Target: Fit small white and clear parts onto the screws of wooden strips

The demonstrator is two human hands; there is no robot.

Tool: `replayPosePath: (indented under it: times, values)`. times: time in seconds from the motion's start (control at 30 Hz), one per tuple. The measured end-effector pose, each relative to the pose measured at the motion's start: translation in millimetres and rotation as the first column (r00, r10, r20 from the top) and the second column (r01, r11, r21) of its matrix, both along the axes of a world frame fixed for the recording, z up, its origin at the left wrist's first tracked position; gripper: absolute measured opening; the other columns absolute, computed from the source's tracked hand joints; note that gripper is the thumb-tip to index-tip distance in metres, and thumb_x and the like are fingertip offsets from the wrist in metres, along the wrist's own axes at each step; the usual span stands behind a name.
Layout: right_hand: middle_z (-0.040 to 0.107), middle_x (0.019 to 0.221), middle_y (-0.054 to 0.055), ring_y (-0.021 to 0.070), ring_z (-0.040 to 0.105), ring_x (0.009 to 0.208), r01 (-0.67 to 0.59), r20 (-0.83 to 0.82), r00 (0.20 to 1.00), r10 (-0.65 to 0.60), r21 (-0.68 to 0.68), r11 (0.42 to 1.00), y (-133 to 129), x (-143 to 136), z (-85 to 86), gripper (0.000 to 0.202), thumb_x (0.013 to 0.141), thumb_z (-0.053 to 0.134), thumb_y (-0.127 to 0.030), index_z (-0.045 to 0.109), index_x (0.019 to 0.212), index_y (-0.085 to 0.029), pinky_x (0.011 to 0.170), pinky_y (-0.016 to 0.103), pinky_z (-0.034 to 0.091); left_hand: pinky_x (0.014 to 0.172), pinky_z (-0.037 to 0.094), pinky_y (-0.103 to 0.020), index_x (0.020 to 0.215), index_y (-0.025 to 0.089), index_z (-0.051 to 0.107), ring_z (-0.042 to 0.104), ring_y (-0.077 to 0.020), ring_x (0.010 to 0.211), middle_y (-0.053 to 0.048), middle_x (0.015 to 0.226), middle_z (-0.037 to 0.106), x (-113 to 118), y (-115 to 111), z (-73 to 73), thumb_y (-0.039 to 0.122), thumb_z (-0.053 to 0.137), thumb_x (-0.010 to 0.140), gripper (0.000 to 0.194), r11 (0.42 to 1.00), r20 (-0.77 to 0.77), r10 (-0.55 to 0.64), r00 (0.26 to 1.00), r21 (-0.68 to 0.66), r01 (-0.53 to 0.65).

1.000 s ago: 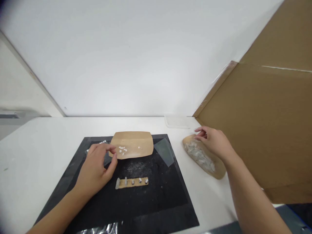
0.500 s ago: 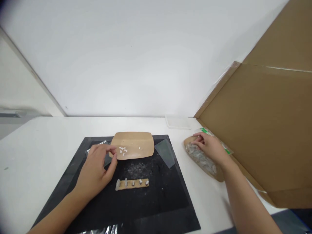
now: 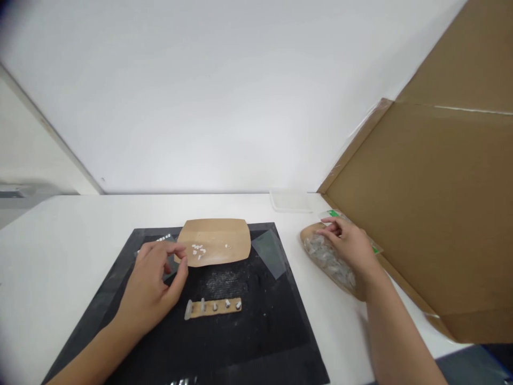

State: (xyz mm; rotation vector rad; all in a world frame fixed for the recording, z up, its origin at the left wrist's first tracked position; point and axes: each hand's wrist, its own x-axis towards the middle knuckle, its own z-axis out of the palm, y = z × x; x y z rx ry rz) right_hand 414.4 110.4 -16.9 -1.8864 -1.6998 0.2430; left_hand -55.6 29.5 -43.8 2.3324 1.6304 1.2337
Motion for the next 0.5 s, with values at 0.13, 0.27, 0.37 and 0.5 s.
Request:
replayPosePath:
  times: [0.13,0.27,0.37,0.5]
  values:
    - [0.076,0.086,0.007,0.0275,0.072,0.072,0.003,-0.134,0.991,-0.004,-0.003,1.000,0,-4,-4.5,0.043,0.085,0.070,-0.058,0.069,0.111,-0.024,0.068,0.040,0.056,0.086,0.046,-0.043,0.111,0.022,0.056,0.056,-0.0283,0.096,-0.007,0.100,0.064,0,0,0.5,0.023,0.054,0.102,0.009,1.000,-0.007,-0.014,1.000,0.019,0.014]
    - [0.077,0.088,0.009,0.0252,0.071,0.068,-0.005,-0.208,0.978,0.002,-0.011,1.000,-1,-12,-2.8,0.045,0.085,0.072,-0.059,0.069,0.113,-0.023,0.062,0.038,0.056,0.085,0.046,-0.043,0.112,0.021,0.056,0.057,-0.0276,0.093,-0.007,0.099,0.065,1,0,0.8,0.022,0.055,0.102,0.010,0.998,-0.014,-0.042,0.999,0.036,0.042]
    - [0.077,0.086,0.008,0.0219,0.067,0.060,0.008,-0.211,0.977,-0.011,-0.016,1.000,-3,-15,0.8,0.044,0.082,0.074,-0.057,0.071,0.109,-0.023,0.058,0.037,0.055,0.087,0.046,-0.043,0.112,0.021,0.057,0.057,-0.0261,0.089,-0.006,0.098,0.065,2,0,0.8,0.020,0.055,0.101,0.011,0.997,-0.008,-0.058,0.998,0.045,0.058]
    - [0.076,0.084,0.008,0.0244,0.070,0.067,0.022,-0.205,0.979,-0.020,0.008,1.000,-4,-13,1.3,0.047,0.080,0.077,-0.055,0.071,0.111,-0.020,0.065,0.039,0.057,0.086,0.047,-0.042,0.113,0.021,0.057,0.055,-0.0241,0.085,-0.006,0.101,0.065,3,-1,1.3,0.018,0.056,0.101,0.012,0.995,0.014,-0.075,0.997,0.062,0.074]
